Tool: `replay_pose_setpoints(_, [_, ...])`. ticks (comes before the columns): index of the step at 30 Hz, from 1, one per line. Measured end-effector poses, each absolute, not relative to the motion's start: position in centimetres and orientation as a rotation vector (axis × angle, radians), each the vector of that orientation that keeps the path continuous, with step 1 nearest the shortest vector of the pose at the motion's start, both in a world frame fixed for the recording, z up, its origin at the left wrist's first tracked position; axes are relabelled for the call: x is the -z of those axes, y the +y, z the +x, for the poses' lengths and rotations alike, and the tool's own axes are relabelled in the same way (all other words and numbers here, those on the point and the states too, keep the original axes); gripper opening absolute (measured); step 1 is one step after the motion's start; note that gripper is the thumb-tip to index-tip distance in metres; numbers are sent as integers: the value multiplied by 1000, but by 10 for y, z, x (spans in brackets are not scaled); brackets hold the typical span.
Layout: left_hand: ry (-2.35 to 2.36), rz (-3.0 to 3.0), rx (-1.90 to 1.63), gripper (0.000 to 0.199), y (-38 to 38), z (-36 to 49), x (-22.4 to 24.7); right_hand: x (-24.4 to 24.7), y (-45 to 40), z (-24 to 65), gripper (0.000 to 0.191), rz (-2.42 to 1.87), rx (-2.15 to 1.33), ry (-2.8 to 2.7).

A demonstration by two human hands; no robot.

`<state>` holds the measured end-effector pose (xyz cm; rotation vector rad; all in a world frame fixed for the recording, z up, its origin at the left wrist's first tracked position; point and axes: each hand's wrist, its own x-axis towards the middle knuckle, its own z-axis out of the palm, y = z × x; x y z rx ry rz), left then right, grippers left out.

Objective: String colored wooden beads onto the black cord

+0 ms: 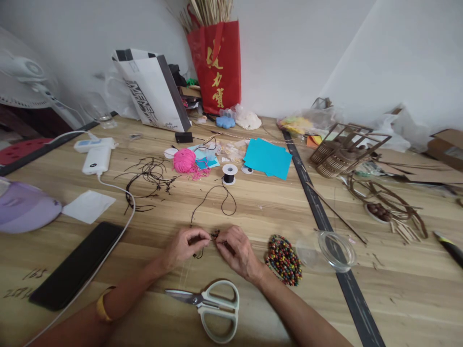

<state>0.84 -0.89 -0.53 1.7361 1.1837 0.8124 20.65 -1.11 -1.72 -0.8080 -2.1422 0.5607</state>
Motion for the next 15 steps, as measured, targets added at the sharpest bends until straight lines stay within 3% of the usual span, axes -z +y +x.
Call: replay_pose_setpoints(15, [1195, 1841, -774, 11, -11, 10, 1, 17, -12, 205, 9, -769, -676, -2099])
